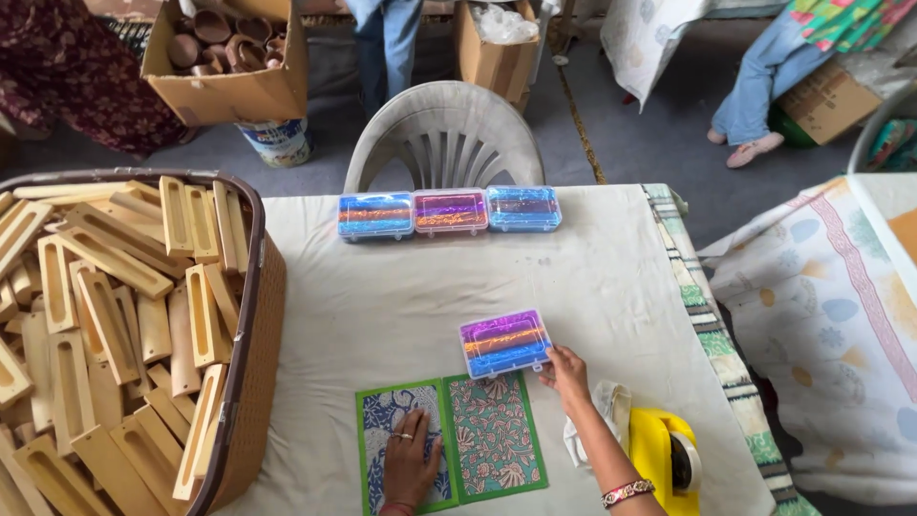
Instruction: Wrapping decorative wooden blocks with colorful foil and organizing them into clear plastic containers.
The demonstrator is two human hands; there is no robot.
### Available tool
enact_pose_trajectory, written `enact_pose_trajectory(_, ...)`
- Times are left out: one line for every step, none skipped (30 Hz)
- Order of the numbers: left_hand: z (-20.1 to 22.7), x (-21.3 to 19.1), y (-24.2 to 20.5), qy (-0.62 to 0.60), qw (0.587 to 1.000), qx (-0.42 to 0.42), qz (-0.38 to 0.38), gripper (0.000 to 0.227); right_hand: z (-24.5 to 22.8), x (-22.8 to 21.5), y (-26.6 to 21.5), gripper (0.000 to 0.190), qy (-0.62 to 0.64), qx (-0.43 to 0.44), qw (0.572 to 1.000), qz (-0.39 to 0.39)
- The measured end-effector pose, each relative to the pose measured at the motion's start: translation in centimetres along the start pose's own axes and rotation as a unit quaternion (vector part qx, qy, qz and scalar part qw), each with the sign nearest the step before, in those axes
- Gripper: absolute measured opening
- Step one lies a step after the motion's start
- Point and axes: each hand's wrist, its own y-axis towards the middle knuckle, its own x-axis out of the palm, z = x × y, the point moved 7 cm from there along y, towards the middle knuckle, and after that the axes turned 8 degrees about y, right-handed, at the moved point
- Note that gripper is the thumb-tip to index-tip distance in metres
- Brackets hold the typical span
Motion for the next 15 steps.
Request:
enact_pose_trajectory(0.3, -0.1, -0.1, 0.009, 1.000, 0.006, -0.004, 0.053, 0.2, 0.1, 0.0, 0.030, 0.000, 0.010, 1.000, 0.002)
enact_pose_trajectory(0.6, -0.3, 0.0, 0.019, 1.000, 0.015, -0.008, 0.054, 0.4, 0.2, 0.1, 0.031, 0.004, 0.020, 1.000, 0.006)
enact_pose_trajectory(0.3, 0.2, -0.3, 0.018, 1.000, 0.011, -0.007, 0.054, 0.3, 0.3, 0.6, 0.031, 0.001, 0.021, 1.000, 0.003)
enact_pose_trajectory(0.0, 0.6, -0.2, 0.023, 1.000, 0.015, -0.002, 0.053, 0.1, 0.1, 1.0, 0.031, 0.020, 0.010, 1.000, 0.012)
enact_pose_trajectory(-0.2, 1.2, -0.2, 0.027, 0.999, 0.018, 0.003, 0.052, -0.2, -0.2, 1.5, 0.031, 0.039, 0.000, 0.999, 0.021)
enact_pose_trajectory(-0.5, 1.8, -0.3, 0.024, 0.999, 0.023, -0.001, 0.052, 0.0, -1.3, 3.2, 0.031, 0.041, 0.000, 0.999, 0.027)
enact_pose_trajectory(-0.9, 2.4, -0.5, 0.027, 0.999, 0.025, -0.001, 0.051, -0.1, -2.6, 4.8, 0.030, 0.069, -0.029, 0.996, 0.038)
enact_pose_trajectory(-1.2, 3.0, -0.6, 0.029, 0.999, 0.025, 0.001, 0.050, -0.3, -3.7, 6.4, 0.028, 0.096, -0.058, 0.993, 0.048)
enact_pose_trajectory(-1.6, 3.8, -0.8, 0.027, 0.999, 0.028, -0.003, 0.050, -1.2, -5.0, 7.9, 0.028, 0.096, -0.058, 0.992, 0.053)
enact_pose_trajectory(-2.1, 4.5, -0.8, 0.031, 0.999, 0.034, -0.007, 0.051, -2.7, -6.3, 9.5, 0.025, 0.140, -0.095, 0.983, 0.068)
enact_pose_trajectory(-2.5, 5.3, -0.8, 0.035, 0.999, 0.039, -0.010, 0.052, -4.1, -7.6, 11.1, 0.023, 0.183, -0.132, 0.971, 0.083)
enact_pose_trajectory(-2.9, 5.8, -1.0, 0.035, 0.999, 0.039, -0.012, 0.052, -5.7, -8.4, 12.9, 0.023, 0.183, -0.131, 0.971, 0.085)
enact_pose_trajectory(-3.2, 6.4, -1.2, 0.042, 0.998, 0.044, -0.017, 0.052, -7.5, -9.7, 14.6, 0.022, 0.200, -0.158, 0.961, 0.111)
enact_pose_trajectory(-3.5, 7.1, -1.3, 0.050, 0.997, 0.047, -0.022, 0.053, -9.4, -10.8, 16.3, 0.021, 0.215, -0.184, 0.949, 0.136)
enact_pose_trajectory(-4.1, 8.1, -1.7, 0.049, 0.997, 0.046, -0.024, 0.053, -11.1, -11.1, 17.7, 0.021, 0.214, -0.183, 0.950, 0.136)
